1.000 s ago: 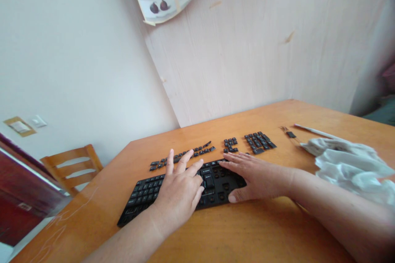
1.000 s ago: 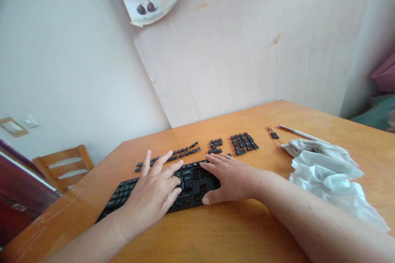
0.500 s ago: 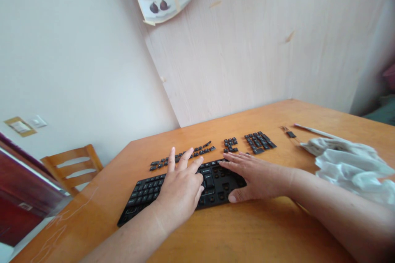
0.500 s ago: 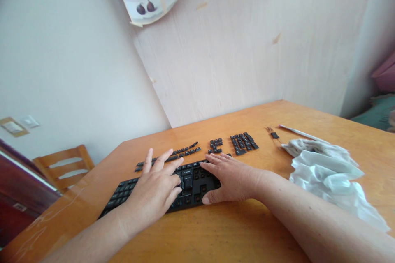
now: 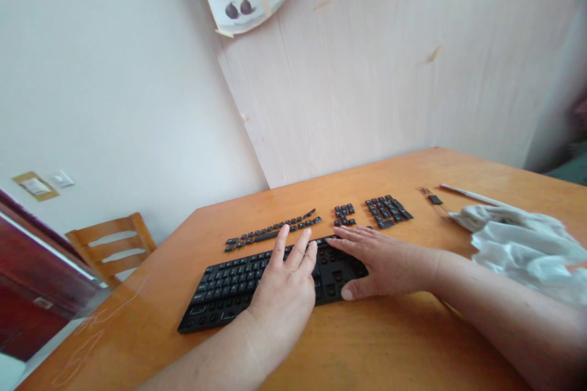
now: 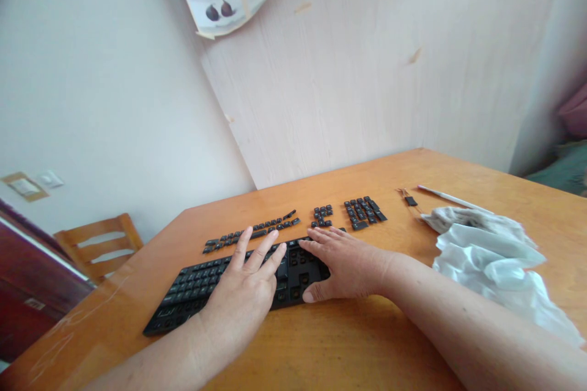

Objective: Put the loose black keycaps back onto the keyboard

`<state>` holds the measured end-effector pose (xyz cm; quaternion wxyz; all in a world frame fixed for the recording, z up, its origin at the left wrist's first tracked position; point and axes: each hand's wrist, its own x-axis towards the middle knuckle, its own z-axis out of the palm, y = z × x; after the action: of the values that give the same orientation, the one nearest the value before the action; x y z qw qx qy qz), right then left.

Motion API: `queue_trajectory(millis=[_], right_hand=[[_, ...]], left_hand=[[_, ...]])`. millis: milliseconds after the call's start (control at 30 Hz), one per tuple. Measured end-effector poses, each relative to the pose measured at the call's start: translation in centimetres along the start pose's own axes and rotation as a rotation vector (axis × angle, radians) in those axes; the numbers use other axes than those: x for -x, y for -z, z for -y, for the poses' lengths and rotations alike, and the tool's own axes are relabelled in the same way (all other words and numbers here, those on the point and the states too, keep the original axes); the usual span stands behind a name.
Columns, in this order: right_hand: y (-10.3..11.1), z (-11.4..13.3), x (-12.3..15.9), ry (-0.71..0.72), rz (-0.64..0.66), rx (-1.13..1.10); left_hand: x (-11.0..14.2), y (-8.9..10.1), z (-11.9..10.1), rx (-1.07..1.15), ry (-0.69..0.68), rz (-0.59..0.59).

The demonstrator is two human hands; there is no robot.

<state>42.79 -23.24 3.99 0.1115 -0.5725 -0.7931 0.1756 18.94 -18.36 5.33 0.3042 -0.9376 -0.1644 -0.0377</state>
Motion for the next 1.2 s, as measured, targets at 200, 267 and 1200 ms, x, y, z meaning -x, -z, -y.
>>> queue_trajectory(millis=[200, 267, 1200], right_hand=[[-0.1, -0.1, 0.0, 0.006, -0.016, 0.004], [-0.2, -0.2, 0.0, 0.005, -0.021, -0.002], [-0.8, -1.6, -0.5, -0.022, -0.01, 0.03]], left_hand=[[-0.2, -1.0, -0.7, -0.029, -0.061, -0.005], [-0.3, -1.1, -0.6, -0.022, -0.069, -0.001], [17.5, -6.2, 6.5, 0.79, 1.253, -0.439]])
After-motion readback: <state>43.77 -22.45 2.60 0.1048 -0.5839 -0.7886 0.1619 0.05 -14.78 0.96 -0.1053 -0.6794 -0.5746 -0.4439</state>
